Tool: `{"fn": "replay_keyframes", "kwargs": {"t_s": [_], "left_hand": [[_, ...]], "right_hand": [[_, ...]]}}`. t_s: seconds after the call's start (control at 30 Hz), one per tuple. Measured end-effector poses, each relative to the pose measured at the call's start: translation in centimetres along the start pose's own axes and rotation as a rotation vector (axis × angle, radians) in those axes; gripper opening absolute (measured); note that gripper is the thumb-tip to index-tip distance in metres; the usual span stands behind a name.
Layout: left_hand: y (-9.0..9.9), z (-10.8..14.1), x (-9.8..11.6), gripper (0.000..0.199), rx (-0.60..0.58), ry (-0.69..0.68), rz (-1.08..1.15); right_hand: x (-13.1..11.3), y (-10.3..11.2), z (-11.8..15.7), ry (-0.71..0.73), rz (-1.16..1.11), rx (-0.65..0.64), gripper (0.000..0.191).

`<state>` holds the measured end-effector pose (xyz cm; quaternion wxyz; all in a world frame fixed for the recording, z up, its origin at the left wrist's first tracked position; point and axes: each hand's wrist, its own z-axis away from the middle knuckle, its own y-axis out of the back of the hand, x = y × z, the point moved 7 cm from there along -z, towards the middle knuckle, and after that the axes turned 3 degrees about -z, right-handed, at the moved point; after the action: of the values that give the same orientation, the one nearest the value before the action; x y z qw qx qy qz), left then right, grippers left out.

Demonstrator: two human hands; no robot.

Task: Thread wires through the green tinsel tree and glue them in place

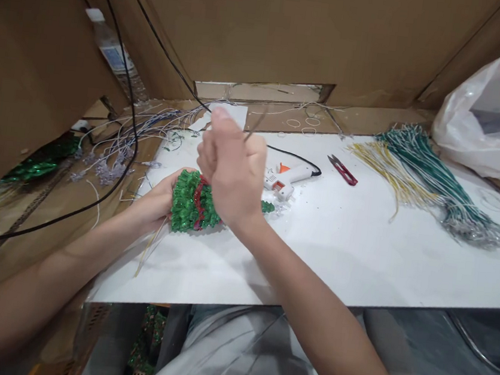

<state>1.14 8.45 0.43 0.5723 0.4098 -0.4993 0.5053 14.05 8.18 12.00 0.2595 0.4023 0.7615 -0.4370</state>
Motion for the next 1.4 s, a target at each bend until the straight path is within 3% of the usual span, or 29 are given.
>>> {"fn": "replay_keyframes", "kwargs": {"t_s": [0.13,0.37,0.47,0.6,0.77,0.87,0.97,1.13,1.33,1.4], "left_hand": [[0.0,0.1,0.0,0.036,-0.002,0.012,0.008],[-0.1,0.1,0.0,0.032,-0.007,0.021,0.012],[0.0,0.2,0.1,0.036,0.005,0.019,0.014],[-0.1,0.4,0.2,0.035,0.013,0.044,0.015],[-0.1,0.4,0.0,0.038,0.018,0.080,0.038],[0.1,0.2,-0.3,0.041,0.018,0.091,0.059],[0.1,-0.1,-0.5,0.041,0.010,0.079,0.075],[0.0,0.2,-0.2,0.038,0.040,0.057,0.071],[0.1,0.2,-0.3,0.036,0.091,0.071,0.070],[0.0,0.2,-0.3,0.034,0.085,0.067,0.076]], "right_hand": [[-1.6,0.5,-0.3,-0.010,0.039,0.043,0.064],[0.9,1.7,-0.8,-0.085,0.131,-0.049,0.064],[1.3,2.2,-1.0,-0.102,0.245,-0.122,0.065],[0.4,3.5,-0.8,-0.090,0.491,-0.112,0.070],[1.1,5.8,-0.4,-0.286,0.581,-0.142,0.069],[2.1,6.6,-0.1,-0.414,0.581,-0.188,0.057],[2.7,6.6,0.2,-0.441,0.600,-0.234,0.043],[2.2,6.3,1.1,-0.250,0.627,-0.199,0.030],[-2.6,6.1,3.3,0.395,0.650,-0.019,0.017],[-2.2,5.2,3.5,0.400,0.734,-0.137,0.015]]}}
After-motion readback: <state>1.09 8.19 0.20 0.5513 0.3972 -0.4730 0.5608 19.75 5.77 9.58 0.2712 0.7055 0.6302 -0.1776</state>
